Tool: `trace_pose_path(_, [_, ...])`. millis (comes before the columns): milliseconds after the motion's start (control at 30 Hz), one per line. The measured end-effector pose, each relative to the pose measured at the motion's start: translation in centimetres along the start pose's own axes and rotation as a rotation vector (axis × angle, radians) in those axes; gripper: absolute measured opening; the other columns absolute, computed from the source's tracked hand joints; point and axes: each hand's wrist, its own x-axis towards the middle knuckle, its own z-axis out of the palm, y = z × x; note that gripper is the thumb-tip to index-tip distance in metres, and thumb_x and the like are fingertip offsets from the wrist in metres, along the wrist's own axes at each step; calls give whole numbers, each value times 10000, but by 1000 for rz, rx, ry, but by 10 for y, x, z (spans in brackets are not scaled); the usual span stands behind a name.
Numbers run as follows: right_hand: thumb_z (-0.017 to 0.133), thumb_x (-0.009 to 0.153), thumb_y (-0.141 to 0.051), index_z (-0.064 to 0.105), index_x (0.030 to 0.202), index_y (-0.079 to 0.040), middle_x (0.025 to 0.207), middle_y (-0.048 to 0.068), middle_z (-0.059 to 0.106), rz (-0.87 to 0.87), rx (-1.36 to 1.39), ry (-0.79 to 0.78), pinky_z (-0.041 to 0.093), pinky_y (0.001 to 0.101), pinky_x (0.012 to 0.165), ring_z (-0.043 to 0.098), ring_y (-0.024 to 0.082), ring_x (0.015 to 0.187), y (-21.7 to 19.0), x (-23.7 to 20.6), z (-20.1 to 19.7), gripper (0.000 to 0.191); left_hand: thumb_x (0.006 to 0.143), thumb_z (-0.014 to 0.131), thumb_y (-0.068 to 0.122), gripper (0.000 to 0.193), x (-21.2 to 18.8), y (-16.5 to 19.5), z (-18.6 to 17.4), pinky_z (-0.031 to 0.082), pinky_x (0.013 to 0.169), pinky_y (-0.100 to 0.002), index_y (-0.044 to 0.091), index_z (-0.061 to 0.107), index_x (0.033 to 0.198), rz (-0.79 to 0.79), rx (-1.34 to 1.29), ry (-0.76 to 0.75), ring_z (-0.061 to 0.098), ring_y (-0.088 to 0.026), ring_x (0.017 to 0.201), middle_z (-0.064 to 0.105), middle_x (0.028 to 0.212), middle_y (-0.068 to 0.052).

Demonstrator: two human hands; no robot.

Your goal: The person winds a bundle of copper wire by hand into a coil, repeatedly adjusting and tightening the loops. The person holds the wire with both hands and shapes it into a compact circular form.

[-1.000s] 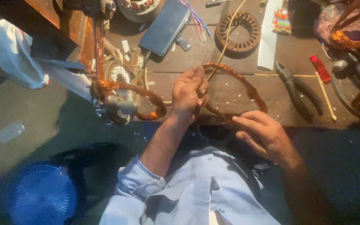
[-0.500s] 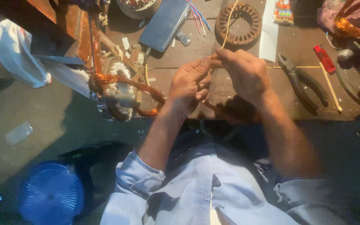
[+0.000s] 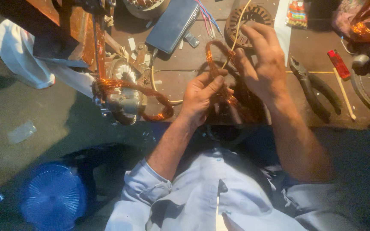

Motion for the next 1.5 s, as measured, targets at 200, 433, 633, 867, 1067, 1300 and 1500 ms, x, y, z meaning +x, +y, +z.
trace_pose_path(200, [660,1041,-210,709,1194,21,943,27,705,884,992,-334,512,210,688,624,67,802,-22,-34,-12,281,983,752,128,271,4,-3,-8,611,799,-331,9,665,1211,118,-21,54,713,-166,859,735,979,-63])
trace_pose_path(433, [693,976,-217,710,1060,13,723,23,639,1074,1170,-425,396,207,442,526,57,532,-19,-59,3,245,935,793,132,303,2,-1,-12,585,693,-298,-11,707,1187,103,34,130,706,-162,790,743,959,-82])
trace_pose_path(633, [730,942,-158,691,918,0,694,10,619,1094,1163,-447,394,212,446,522,56,533,-12,-65,8,165,936,787,124,283,0,0,-8,610,709,-308,-6,709,1175,121,27,127,708,-149,819,741,991,-66])
trace_pose_path(867, [719,939,-103,687,897,-8,697,-1,605,1080,1246,-343,398,201,500,525,51,579,-10,-69,14,109,949,769,142,275,-3,4,-8,616,686,-326,-9,706,1169,59,25,97,718,-173,776,729,922,-80])
trace_pose_path(1067, [676,975,-142,662,888,-21,655,-8,559,1068,1079,-372,363,215,445,487,55,517,-13,-65,4,149,934,759,132,283,2,-6,-10,612,676,-332,-2,696,1176,9,-8,71,727,-189,766,742,922,-107])
trace_pose_path(1300, [664,1037,-215,678,992,1,693,38,562,982,828,-352,302,230,423,443,76,496,-43,-40,-17,221,966,778,130,361,22,-28,2,594,737,-345,-30,668,1271,158,-53,-16,712,-208,917,730,1128,-124])
trace_pose_path(1500, [658,1016,-202,680,988,-5,723,42,577,959,812,-342,345,237,456,484,93,540,-52,-26,3,201,914,833,164,500,41,-23,3,633,835,-412,-79,632,1302,204,86,51,736,-267,979,734,1133,-185])
